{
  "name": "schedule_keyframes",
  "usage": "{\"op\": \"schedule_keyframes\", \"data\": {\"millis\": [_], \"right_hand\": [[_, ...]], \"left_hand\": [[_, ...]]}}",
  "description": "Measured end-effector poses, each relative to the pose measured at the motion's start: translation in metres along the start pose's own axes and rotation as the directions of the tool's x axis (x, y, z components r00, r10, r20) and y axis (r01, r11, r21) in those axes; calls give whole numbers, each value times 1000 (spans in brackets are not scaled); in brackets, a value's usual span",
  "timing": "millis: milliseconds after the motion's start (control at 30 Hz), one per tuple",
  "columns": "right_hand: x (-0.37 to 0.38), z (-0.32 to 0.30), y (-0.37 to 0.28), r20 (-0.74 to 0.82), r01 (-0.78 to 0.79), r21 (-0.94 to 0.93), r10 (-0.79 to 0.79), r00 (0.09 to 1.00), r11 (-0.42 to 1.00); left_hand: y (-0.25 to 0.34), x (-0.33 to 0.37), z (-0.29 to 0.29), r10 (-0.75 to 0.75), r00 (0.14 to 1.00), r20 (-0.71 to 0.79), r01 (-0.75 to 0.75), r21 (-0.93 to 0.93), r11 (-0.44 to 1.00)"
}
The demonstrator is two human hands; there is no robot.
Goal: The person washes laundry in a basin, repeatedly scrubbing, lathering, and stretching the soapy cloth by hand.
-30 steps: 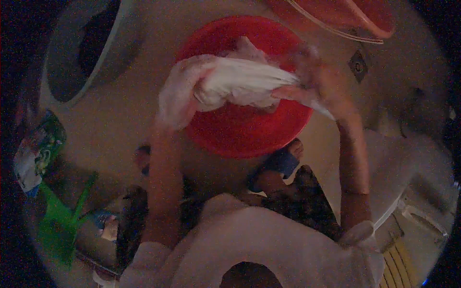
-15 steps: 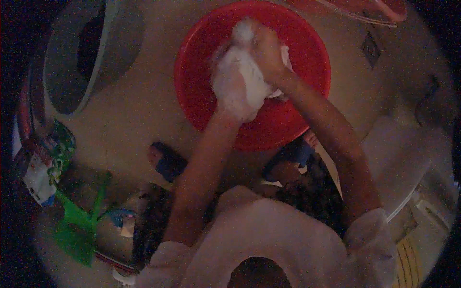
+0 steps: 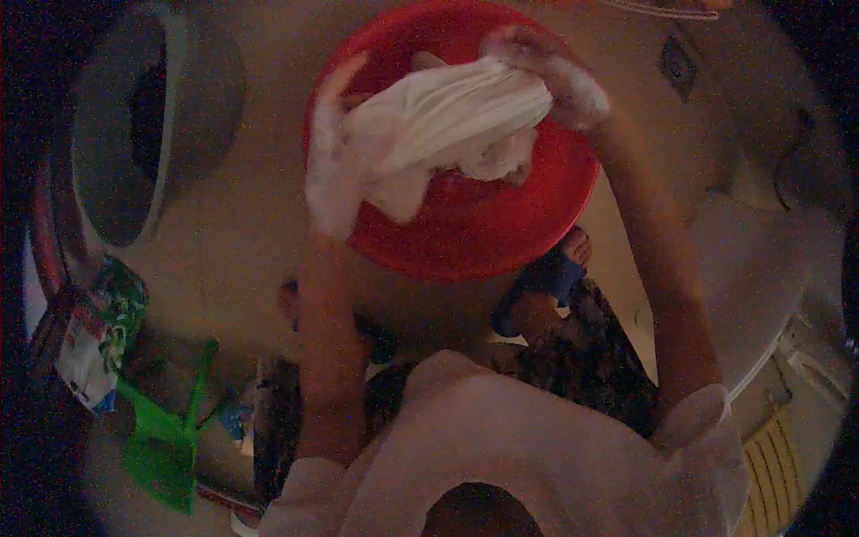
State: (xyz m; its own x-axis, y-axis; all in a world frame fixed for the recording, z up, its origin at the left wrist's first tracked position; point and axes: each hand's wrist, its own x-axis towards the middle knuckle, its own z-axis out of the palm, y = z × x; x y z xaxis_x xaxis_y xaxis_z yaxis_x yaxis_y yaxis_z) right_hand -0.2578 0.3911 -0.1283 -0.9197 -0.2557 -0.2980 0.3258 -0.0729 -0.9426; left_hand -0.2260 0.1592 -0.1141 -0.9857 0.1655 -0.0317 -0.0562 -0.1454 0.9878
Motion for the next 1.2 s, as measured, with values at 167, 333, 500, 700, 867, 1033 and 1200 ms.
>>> {"op": "schedule_keyframes", "data": {"millis": [167,333,500,700,867,1033,1200], "right_hand": [[-1,37,-49,-66,-102,206,117,991,973],[-16,21,-20,139,208,-478,-160,977,853],[-19,0,-22,136,13,-559,76,988,829],[-8,86,25,-77,325,-574,-445,892,751],[41,58,57,0,220,-761,-338,941,611],[30,61,96,57,309,-896,-606,793,320],[20,54,56,-122,201,-514,-303,945,834]], "left_hand": [[-41,5,-16,-133,772,622,-567,768,298],[-55,10,-59,340,723,601,-685,562,464],[-38,12,-15,-178,959,223,195,-55,979],[-119,1,6,-228,950,214,293,-352,889],[-113,-1,38,-190,973,131,187,34,982],[-117,12,43,-9,994,112,-49,507,860],[-109,-11,46,15,989,147,-94,554,827]]}}
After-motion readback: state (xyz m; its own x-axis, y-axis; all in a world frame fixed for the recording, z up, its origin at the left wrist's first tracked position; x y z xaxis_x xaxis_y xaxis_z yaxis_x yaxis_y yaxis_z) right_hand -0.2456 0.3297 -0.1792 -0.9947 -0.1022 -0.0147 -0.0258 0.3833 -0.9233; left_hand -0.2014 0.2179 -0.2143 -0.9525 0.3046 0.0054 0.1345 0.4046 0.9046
